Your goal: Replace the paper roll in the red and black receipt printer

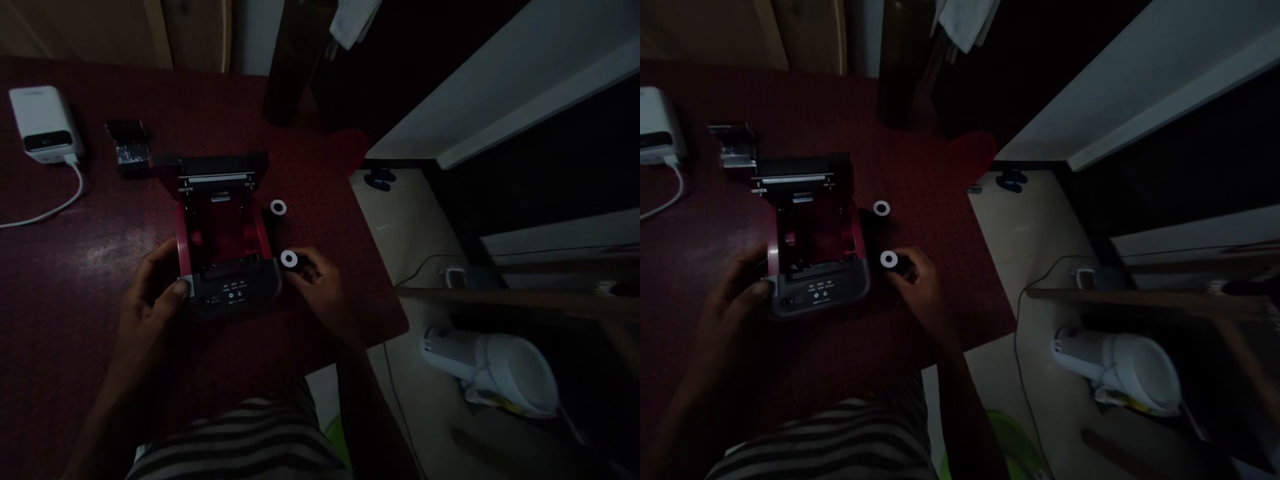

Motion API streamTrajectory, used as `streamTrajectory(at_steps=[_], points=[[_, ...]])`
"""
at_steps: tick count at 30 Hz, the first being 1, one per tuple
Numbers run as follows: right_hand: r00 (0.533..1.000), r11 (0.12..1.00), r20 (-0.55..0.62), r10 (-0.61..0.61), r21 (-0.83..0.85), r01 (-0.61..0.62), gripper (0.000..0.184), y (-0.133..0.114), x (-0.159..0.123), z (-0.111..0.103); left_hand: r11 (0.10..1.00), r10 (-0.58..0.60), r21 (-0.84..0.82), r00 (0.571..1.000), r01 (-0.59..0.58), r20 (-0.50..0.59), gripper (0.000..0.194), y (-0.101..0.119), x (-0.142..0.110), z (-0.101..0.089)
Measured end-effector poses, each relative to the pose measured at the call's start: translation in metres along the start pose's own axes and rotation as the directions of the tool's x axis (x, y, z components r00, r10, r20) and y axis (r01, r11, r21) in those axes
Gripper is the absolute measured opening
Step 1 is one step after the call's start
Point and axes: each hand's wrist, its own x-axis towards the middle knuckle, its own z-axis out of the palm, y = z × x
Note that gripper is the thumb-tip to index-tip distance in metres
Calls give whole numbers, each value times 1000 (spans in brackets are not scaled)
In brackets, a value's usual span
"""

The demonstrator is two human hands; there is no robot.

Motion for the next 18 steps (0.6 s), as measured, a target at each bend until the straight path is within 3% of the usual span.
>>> streamTrajectory(at_steps=[2, 5, 9, 11, 14, 16, 18], points=[[1000, 1000, -19, 3, 16, -3, 28, -2, 0, -1, 1000, 29, 6, 1000, -29, -2, 57, -5, 1, -2], [998, 1000, -64, 8, 15, -7, 31, -18, -6, -18, 998, 56, -10, 998, -56, -1, 59, -9, 2, -2], [984, 987, -74, -161, -41, 158, 29, -63, -15, -54, 999, 28, -47, 999, -27, 22, 59, -8, 0, -1], [960, 962, 67, -272, -4, 273, 28, -89, -14, -65, 998, 50, -40, 998, -49, 23, 59, -8, 0, -1], [867, 935, 352, -351, 79, 346, 25, -121, 1, -62, 995, 95, -38, 995, -94, 25, 58, -8, 1, 0], [816, 921, 466, -342, -7, 390, 27, -133, 16, -47, 994, 98, -62, 994, -95, 39, 58, -7, 1, 1], [794, 863, 513, -327, -179, 471, 28, -138, 31, -26, 993, 86, -82, 995, -82, 48, 58, -6, 1, 2]])
